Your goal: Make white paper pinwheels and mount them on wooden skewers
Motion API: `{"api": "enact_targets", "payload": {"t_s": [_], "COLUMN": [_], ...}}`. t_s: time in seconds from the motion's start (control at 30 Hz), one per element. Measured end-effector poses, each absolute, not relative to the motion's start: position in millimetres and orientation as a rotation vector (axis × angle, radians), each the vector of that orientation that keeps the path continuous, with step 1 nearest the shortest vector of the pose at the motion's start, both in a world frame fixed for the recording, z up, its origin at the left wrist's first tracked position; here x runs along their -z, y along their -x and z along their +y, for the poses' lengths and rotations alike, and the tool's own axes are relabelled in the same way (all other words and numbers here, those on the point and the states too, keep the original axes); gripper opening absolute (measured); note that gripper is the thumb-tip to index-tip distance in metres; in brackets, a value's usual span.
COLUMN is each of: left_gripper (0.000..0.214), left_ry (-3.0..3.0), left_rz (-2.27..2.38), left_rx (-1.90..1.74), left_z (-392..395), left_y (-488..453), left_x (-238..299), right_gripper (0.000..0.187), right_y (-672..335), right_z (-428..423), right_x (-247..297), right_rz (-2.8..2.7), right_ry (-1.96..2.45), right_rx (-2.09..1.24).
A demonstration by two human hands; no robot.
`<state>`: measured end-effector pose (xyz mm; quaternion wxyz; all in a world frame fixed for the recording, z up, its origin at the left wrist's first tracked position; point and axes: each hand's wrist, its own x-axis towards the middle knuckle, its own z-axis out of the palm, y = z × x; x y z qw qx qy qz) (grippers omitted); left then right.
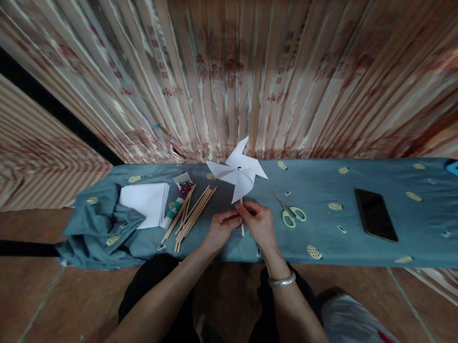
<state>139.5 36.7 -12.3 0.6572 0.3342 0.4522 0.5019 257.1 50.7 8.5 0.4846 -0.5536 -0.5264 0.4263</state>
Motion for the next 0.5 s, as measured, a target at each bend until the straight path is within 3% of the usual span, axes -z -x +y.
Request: {"api": "enact_targets", "payload": {"t_s": [0.5], "left_gripper": [0.045], "left_ry": [-0.76], "left_rz": [0.951], "left_rx": [-1.021], "left_z": [28], "left_y": [-143], "left_x": [7], "right_gripper": [0.034], "right_y": [-301], "right_z": [86], "right_x": [-33], "right_rz": [-1.187], "right_ry": [1.535], "right_rx": [-0.66]}}
